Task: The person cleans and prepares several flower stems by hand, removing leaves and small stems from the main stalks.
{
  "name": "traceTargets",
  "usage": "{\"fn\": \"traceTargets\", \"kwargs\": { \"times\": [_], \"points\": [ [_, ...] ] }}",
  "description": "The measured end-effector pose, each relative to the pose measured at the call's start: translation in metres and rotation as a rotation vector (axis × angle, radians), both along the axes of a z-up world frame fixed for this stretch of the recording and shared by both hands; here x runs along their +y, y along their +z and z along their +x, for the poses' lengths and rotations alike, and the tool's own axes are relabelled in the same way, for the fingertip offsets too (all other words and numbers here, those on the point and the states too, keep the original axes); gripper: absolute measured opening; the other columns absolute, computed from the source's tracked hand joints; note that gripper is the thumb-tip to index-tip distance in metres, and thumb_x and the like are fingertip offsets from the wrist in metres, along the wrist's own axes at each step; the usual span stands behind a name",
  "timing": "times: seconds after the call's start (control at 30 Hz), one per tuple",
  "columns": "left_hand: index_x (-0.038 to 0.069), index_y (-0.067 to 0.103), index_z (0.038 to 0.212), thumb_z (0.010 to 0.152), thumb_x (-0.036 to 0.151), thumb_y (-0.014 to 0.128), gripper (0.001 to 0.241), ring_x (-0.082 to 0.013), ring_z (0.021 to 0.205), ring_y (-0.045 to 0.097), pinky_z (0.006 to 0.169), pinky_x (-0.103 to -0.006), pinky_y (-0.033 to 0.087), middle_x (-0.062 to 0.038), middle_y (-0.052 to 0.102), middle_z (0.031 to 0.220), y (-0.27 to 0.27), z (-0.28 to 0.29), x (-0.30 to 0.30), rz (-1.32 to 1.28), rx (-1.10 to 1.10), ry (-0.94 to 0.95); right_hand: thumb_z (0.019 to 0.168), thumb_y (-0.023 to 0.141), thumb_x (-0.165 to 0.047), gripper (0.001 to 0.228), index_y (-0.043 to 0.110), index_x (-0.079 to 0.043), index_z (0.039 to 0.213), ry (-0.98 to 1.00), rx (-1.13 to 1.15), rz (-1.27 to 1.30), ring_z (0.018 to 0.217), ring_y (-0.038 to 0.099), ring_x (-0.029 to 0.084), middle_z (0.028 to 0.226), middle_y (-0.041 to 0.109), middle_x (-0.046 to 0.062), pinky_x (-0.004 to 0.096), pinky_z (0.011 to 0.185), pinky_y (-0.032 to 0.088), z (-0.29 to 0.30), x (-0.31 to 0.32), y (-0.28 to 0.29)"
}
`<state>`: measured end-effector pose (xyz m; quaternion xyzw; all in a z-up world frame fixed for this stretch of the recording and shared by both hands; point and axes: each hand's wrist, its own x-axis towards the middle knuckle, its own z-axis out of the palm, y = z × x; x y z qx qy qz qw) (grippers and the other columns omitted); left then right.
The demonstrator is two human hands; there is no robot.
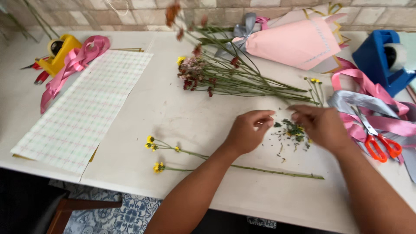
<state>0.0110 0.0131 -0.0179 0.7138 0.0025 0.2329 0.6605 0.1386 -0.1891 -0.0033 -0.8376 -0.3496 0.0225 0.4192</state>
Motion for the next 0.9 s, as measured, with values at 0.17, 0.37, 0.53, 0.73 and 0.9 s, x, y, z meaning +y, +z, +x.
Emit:
{"fn": "traceTargets", "kwargs": {
  "times": [0.17, 0.37, 0.53, 0.73, 0.9],
  "points": [
    [0.013, 0.071, 0.124, 0.097, 0.014, 0.056, 0.030, -0.0182, 0.094, 0.072, 0.079, -0.0349, 0.057, 0.000, 0.076, 0.105, -0.022, 0.005, 0.003, 0.631, -0.010, -0.104, 0.094, 0.071, -0.027, 0.032, 0.080, -0.026, 0.125, -0.120, -0.510, -0.466, 0.086, 0.075, 0.032, 0.094, 0.079, 0.012, 0.040, 0.077, 0.055, 0.086, 0.007, -0.017],
    [0.023, 0.069, 0.127, 0.101, 0.027, 0.051, 0.032, -0.0278, 0.092, 0.070, 0.065, -0.0458, 0.053, -0.002, 0.073, 0.107, -0.027, 0.011, 0.001, 0.870, 0.091, -0.172, 0.102, 0.053, -0.042, 0.033, 0.069, -0.029, 0.127, -0.191, -0.452, -0.821, 0.091, 0.074, 0.048, 0.095, 0.079, 0.020, 0.055, 0.069, 0.057, 0.113, 0.050, -0.009],
    [0.023, 0.069, 0.122, 0.098, 0.028, 0.058, 0.027, -0.0263, 0.088, 0.071, 0.059, -0.0446, 0.053, 0.001, 0.074, 0.101, -0.024, 0.013, 0.002, 0.952, 0.022, -0.064, 0.099, 0.069, -0.041, 0.034, 0.078, -0.024, 0.127, -0.174, -0.623, -0.640, 0.113, 0.067, 0.036, 0.123, 0.073, 0.008, 0.052, 0.078, 0.056, 0.107, 0.046, -0.016],
    [0.025, 0.072, 0.117, 0.097, 0.026, 0.050, 0.030, -0.0311, 0.087, 0.073, 0.064, -0.0490, 0.055, -0.001, 0.077, 0.108, -0.010, 0.013, 0.013, 0.773, 0.121, 0.308, 0.092, 0.071, -0.018, 0.013, 0.080, -0.025, 0.097, 0.216, -0.486, -0.435, 0.078, 0.074, 0.016, 0.094, 0.079, -0.006, 0.034, 0.072, 0.054, 0.000, 0.024, 0.017],
    [0.018, 0.070, 0.119, 0.099, 0.022, 0.057, 0.024, -0.0235, 0.085, 0.074, 0.059, -0.0419, 0.054, 0.003, 0.077, 0.099, 0.003, 0.005, 0.019, 0.677, 0.007, 0.542, 0.082, 0.078, -0.047, 0.036, 0.079, -0.019, 0.103, 0.514, -0.085, -0.504, 0.075, 0.077, 0.015, 0.091, 0.082, -0.005, 0.032, 0.073, 0.058, -0.085, 0.009, 0.019]
  ]
}}
